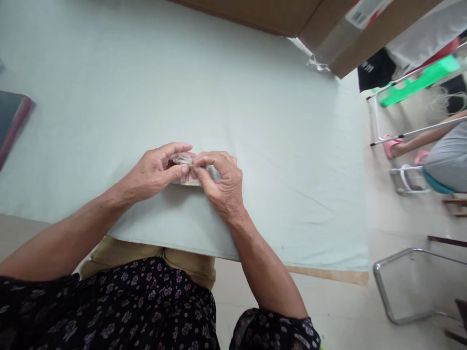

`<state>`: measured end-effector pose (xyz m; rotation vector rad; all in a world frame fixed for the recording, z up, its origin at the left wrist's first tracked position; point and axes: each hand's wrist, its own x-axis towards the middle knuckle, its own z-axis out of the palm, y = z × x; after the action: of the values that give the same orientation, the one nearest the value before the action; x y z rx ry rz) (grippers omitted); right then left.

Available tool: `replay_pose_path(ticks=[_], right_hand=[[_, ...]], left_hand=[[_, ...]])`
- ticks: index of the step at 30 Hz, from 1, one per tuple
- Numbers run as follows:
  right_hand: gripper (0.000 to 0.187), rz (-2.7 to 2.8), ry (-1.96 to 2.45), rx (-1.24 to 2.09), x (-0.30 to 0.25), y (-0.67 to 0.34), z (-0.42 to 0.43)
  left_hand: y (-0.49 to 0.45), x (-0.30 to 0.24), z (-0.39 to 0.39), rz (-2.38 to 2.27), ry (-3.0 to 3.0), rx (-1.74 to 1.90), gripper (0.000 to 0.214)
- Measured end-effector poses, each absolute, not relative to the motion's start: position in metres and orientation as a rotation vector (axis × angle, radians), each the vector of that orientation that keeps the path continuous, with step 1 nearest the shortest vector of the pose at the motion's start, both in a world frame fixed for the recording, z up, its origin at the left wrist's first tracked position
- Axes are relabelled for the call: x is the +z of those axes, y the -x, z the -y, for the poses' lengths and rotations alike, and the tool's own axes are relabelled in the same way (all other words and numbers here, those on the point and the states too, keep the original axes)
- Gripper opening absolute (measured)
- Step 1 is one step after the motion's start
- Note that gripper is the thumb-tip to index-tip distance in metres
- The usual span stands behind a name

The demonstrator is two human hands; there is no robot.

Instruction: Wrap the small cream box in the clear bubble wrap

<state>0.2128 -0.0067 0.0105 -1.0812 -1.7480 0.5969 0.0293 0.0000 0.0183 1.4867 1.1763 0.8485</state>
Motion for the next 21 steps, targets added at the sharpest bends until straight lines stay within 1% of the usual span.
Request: replay_pose_path(ticks=[3, 7, 9, 13, 16, 18, 21], right_hand=[[0.007, 1.879, 1.09, 0.436, 0.009, -0.216, 0.005], [0.005, 2.066, 1.033, 0.249, 0.006, -0.221, 0.004], [0.01, 2.147, 1.015, 0.177, 0.003, -0.224, 0.005], [0.026, 2.232, 1.056, 0.121, -0.002, -0.227, 0.005], [0.025, 2.218, 1.117, 0.071, -0.003, -0.226, 0.006], [0.022, 2.207, 1.133, 0.044, -0.003, -0.225, 0.006], [0.021, 2.214, 1.126, 0.046, -0.004, -0.224, 0.006]], left_hand=[[-0.032, 0.012, 0.001, -1.195, -1.54, 0.886, 0.047], [-0.032, 0.009, 0.002, -1.229, -1.66, 0.931, 0.042], [-0.03, 0.008, 0.0, -1.246, -1.698, 0.951, 0.042], [-0.025, 0.011, -0.002, -1.277, -1.682, 0.974, 0.047], [-0.025, 0.013, 0.0, -1.296, -1.695, 0.982, 0.049], [-0.026, 0.014, 0.001, -1.303, -1.759, 1.012, 0.046], [-0.028, 0.013, 0.002, -1.315, -1.9, 1.026, 0.033]])
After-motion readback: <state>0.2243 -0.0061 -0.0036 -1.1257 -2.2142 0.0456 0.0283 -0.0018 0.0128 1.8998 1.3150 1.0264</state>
